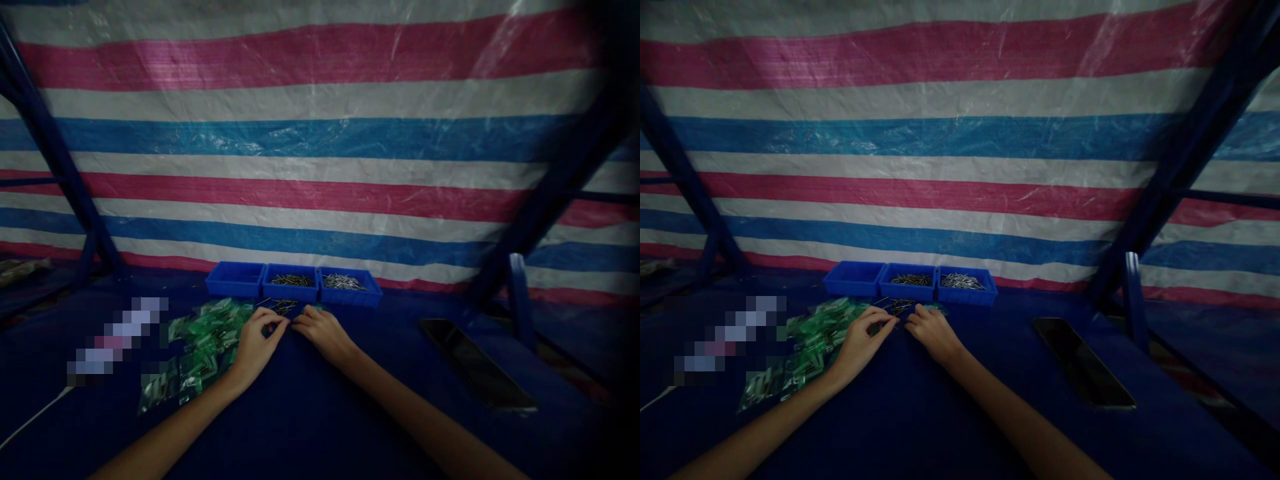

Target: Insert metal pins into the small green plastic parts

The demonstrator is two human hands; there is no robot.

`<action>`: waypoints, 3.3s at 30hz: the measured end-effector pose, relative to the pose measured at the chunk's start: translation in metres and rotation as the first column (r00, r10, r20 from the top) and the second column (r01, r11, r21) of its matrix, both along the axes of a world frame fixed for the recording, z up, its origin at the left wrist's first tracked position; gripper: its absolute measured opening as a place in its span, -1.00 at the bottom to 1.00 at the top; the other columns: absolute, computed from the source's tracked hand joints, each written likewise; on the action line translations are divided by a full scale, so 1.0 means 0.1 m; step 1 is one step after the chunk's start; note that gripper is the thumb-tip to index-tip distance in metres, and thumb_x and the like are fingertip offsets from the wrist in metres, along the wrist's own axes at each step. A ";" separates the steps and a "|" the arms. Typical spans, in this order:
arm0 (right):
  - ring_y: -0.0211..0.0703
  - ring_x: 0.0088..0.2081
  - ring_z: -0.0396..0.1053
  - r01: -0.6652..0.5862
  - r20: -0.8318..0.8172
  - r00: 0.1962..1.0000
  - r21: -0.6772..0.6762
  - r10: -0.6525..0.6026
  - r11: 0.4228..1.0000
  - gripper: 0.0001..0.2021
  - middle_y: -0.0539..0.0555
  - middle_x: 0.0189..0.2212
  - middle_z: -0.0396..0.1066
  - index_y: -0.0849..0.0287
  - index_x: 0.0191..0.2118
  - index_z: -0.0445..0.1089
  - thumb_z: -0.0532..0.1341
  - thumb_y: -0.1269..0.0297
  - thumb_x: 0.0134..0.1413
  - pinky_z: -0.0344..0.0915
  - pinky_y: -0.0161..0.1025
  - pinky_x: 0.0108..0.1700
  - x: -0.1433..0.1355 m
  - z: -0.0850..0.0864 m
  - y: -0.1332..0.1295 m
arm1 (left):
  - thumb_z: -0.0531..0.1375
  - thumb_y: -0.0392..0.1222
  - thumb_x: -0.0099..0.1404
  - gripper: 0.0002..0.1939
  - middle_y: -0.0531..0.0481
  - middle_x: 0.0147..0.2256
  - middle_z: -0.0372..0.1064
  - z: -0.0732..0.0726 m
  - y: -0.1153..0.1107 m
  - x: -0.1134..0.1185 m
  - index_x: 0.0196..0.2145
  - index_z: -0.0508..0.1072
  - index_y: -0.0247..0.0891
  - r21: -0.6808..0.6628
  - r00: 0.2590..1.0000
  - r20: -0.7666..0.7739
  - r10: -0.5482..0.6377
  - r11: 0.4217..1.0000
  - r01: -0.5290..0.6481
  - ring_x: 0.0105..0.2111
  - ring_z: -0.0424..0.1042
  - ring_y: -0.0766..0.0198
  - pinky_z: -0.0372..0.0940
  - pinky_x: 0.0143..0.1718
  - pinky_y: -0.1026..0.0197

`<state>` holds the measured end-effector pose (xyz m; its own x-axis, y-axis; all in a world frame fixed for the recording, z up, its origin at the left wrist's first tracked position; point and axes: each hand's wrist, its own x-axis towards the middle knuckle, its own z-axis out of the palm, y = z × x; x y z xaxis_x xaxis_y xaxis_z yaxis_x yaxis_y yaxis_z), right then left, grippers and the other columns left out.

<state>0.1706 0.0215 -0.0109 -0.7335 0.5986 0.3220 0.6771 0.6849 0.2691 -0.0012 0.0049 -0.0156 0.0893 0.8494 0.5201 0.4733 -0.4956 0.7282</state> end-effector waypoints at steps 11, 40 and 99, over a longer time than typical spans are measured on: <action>-0.12 -0.22 0.23 0.011 -0.014 1.000 0.022 -0.010 1.000 -0.84 0.06 -0.34 0.39 0.17 -0.21 0.37 0.12 0.42 0.08 0.18 -0.24 -0.31 0.04 0.01 -0.01 | 0.12 -0.17 0.16 -0.83 -0.02 -0.40 0.32 -0.01 0.00 0.00 -0.44 0.49 -0.26 -0.016 1.000 -0.013 -0.001 1.000 0.001 -0.46 0.30 0.32 0.22 -0.42 0.26; -0.28 -0.48 0.34 -0.448 -0.825 0.374 -0.561 -0.424 0.696 -0.77 0.08 -0.43 0.46 0.25 -0.36 0.46 0.27 0.20 -0.17 0.25 -0.31 -0.41 0.01 -0.17 0.16 | 0.19 -0.08 0.09 -0.83 -0.02 -0.34 0.32 -0.04 0.01 -0.02 -0.42 0.49 -0.21 -0.034 0.986 -0.166 -0.029 0.999 0.024 -0.43 0.33 0.30 0.24 -0.40 0.25; -0.35 -0.57 0.20 -0.477 -0.761 0.128 -0.609 -0.636 0.633 -0.73 0.07 -0.49 0.41 0.23 -0.43 0.46 0.26 0.10 -0.21 0.09 -0.43 -0.67 0.01 -0.10 0.15 | 0.18 -0.11 0.12 -0.85 0.00 -0.37 0.32 -0.02 0.13 -0.16 -0.44 0.51 -0.19 0.034 0.986 -0.148 0.075 0.997 -0.070 -0.39 0.33 0.29 0.23 -0.34 0.23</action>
